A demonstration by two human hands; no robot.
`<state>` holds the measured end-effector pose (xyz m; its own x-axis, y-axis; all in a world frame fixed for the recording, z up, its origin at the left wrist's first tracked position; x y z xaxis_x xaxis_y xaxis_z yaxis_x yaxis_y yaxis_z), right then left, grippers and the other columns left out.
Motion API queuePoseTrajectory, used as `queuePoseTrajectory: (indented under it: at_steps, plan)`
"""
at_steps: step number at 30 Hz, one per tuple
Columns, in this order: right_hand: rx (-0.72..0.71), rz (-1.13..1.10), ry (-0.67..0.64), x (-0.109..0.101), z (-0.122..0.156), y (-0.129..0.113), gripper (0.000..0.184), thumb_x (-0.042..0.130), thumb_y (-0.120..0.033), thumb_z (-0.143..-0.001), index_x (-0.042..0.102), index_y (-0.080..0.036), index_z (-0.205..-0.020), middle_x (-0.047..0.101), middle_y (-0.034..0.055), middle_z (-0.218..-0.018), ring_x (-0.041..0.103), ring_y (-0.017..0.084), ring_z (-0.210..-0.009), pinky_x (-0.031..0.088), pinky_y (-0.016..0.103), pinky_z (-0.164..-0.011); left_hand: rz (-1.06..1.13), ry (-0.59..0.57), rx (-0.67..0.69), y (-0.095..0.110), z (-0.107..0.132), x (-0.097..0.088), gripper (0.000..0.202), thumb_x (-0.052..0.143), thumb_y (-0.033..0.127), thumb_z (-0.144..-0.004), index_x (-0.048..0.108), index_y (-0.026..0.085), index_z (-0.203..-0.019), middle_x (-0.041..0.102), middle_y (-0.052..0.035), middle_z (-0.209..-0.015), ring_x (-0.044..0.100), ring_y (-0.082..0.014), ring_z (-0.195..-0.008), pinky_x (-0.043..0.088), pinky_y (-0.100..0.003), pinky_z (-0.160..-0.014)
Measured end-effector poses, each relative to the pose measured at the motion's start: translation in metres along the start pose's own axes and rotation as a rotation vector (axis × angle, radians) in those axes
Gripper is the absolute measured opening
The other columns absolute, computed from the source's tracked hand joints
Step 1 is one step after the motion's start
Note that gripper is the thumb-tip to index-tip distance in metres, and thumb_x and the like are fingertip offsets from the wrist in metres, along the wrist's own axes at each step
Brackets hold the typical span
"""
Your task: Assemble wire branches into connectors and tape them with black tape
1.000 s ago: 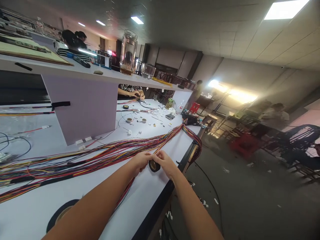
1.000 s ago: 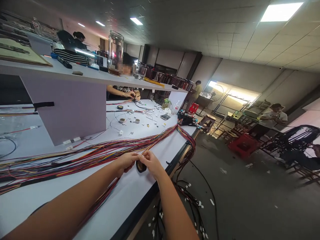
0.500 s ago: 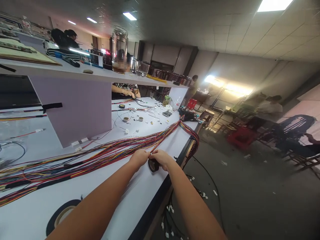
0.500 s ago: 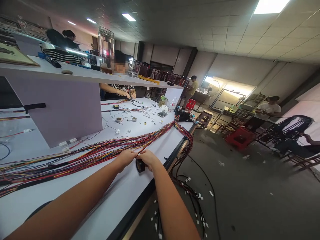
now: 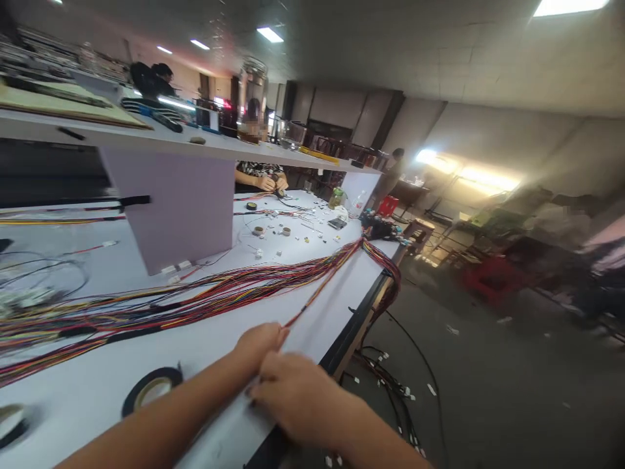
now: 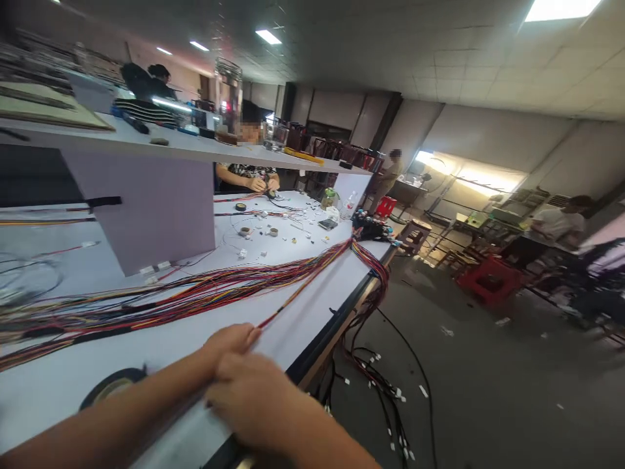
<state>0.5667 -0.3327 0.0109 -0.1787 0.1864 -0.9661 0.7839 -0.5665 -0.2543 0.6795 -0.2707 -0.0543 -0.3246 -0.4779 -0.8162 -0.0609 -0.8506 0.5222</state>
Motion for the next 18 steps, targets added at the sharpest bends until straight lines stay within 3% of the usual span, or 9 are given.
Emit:
queuePoseTrajectory:
  at_steps: [3,5,9,12,15,18]
  plan:
    - [-0.064,0.0,0.035,-0.012,0.002,0.015,0.041,0.04,-0.016,-0.093,0.052,-0.028,-0.131,0.062,0.0058,-0.1,0.055,0.019,-0.09,0.046,0.03,-0.083,-0.051,0.022,-0.079,-0.044,0.076,0.007,0.039,0.035,0.041,-0.091,0.066,0.017,-0.092,0.073,-0.0172,-0.091,0.068,-0.0343,-0.088,0.047,-0.043,-0.073]
    - [-0.045,-0.027,0.071,-0.007,0.006,0.031,0.05,0.04,-0.016,-0.094,0.038,-0.027,-0.143,0.061,0.0076,-0.107,0.056,0.02,-0.097,0.046,0.032,-0.087,-0.132,0.021,-0.158,-0.082,0.131,0.002,0.04,0.033,0.041,-0.092,0.066,0.019,-0.094,0.073,-0.0165,-0.09,0.068,-0.0354,-0.085,0.048,-0.045,-0.071]
    - [-0.144,0.096,0.261,0.025,0.017,0.059,0.05,0.036,-0.019,-0.095,0.037,-0.035,-0.142,0.062,0.0073,-0.105,0.059,0.023,-0.096,0.046,0.039,-0.088,-0.253,0.077,-0.377,-0.161,0.252,-0.021,0.029,0.041,0.035,-0.088,0.067,0.021,-0.086,0.073,-0.014,-0.084,0.068,-0.0348,-0.079,0.047,-0.045,-0.067]
    - [-0.177,0.212,0.31,0.056,0.013,0.077,0.045,0.042,-0.029,-0.094,0.044,-0.033,-0.139,0.064,0.0077,-0.097,0.063,0.025,-0.087,0.048,0.041,-0.08,-0.317,0.17,-0.479,-0.208,0.344,-0.037,0.022,0.044,0.026,-0.085,0.066,0.022,-0.08,0.071,-0.0101,-0.079,0.067,-0.0295,-0.075,0.046,-0.04,-0.067]
    - [-0.212,0.307,0.398,0.062,-0.001,0.072,0.046,0.046,-0.039,-0.091,0.048,-0.03,-0.136,0.066,0.0089,-0.096,0.063,0.029,-0.086,0.047,0.047,-0.082,-0.417,0.272,-0.56,-0.242,0.425,-0.047,0.02,0.045,0.017,-0.082,0.063,0.021,-0.076,0.068,-0.0082,-0.075,0.064,-0.0256,-0.071,0.044,-0.036,-0.066]
    - [-0.251,0.277,0.455,0.05,-0.03,0.038,0.05,0.046,-0.044,-0.091,0.046,-0.027,-0.138,0.066,0.0114,-0.106,0.062,0.033,-0.097,0.045,0.051,-0.088,-0.502,0.335,-0.479,-0.246,0.473,-0.048,0.021,0.044,0.012,-0.085,0.062,0.021,-0.078,0.066,-0.0066,-0.077,0.06,-0.0227,-0.071,0.042,-0.034,-0.067]
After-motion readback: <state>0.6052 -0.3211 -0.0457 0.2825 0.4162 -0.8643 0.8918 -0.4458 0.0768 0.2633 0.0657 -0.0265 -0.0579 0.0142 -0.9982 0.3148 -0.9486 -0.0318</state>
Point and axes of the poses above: each hand's wrist, its own z-axis away from the middle knuckle, its own x-axis out of the palm, y = z × x, the point moved 8 cm from there along -z, towards the middle knuckle
